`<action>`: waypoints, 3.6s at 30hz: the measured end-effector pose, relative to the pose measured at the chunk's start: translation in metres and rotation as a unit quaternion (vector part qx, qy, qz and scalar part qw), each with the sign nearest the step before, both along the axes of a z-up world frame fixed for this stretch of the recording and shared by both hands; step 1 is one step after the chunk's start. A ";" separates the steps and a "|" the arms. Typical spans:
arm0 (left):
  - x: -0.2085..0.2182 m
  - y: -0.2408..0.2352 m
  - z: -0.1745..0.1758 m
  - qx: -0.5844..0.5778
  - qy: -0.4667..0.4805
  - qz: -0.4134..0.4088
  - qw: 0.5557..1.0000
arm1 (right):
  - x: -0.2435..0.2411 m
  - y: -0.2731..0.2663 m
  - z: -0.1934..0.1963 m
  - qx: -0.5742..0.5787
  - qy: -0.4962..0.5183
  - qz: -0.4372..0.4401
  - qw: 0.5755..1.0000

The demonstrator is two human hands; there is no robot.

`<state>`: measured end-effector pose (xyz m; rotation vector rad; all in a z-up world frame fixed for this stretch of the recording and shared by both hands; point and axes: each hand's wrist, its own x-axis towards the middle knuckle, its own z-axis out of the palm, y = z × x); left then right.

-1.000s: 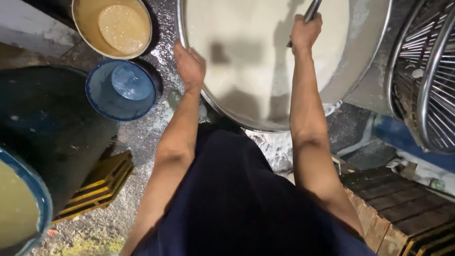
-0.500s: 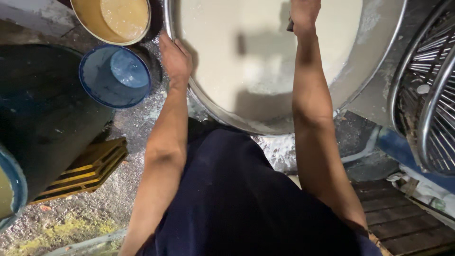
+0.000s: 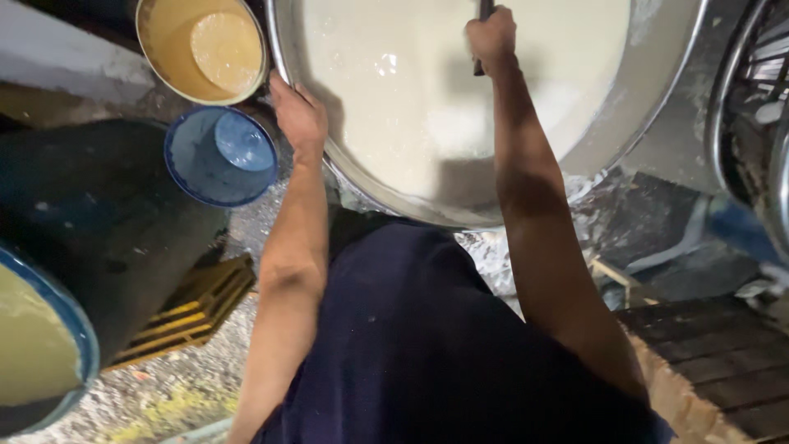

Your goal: The person repeatedly scoops a yellowish liquid from a large blue barrel using a metal ladle and pours it into a large stainless steel mixing bowl. They then stir the contents of the bowl with the ladle to mix the liquids together.

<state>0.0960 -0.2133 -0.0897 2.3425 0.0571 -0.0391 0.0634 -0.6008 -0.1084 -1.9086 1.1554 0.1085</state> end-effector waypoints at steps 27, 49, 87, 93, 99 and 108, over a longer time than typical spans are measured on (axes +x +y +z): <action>0.011 0.007 -0.015 -0.016 -0.009 -0.041 0.999 | -0.160 0.042 0.018 -0.065 0.266 0.055 0.960; 0.017 0.012 -0.036 -0.013 -0.044 -0.054 0.997 | -0.314 -0.040 0.002 -0.277 0.342 0.081 0.894; 0.019 0.020 -0.038 0.022 -0.045 -0.040 0.998 | -0.236 -0.129 -0.026 -0.507 0.147 -0.048 0.848; 0.021 0.024 -0.047 0.062 -0.048 -0.033 0.996 | -0.220 -0.101 -0.054 -0.378 0.184 -0.154 0.894; 0.021 0.026 -0.051 0.046 -0.049 -0.038 0.997 | -0.239 -0.078 -0.068 -0.175 0.152 -0.349 0.908; 0.017 0.020 -0.037 0.046 -0.015 -0.026 0.998 | -0.272 -0.023 -0.071 -0.027 0.001 -0.482 0.876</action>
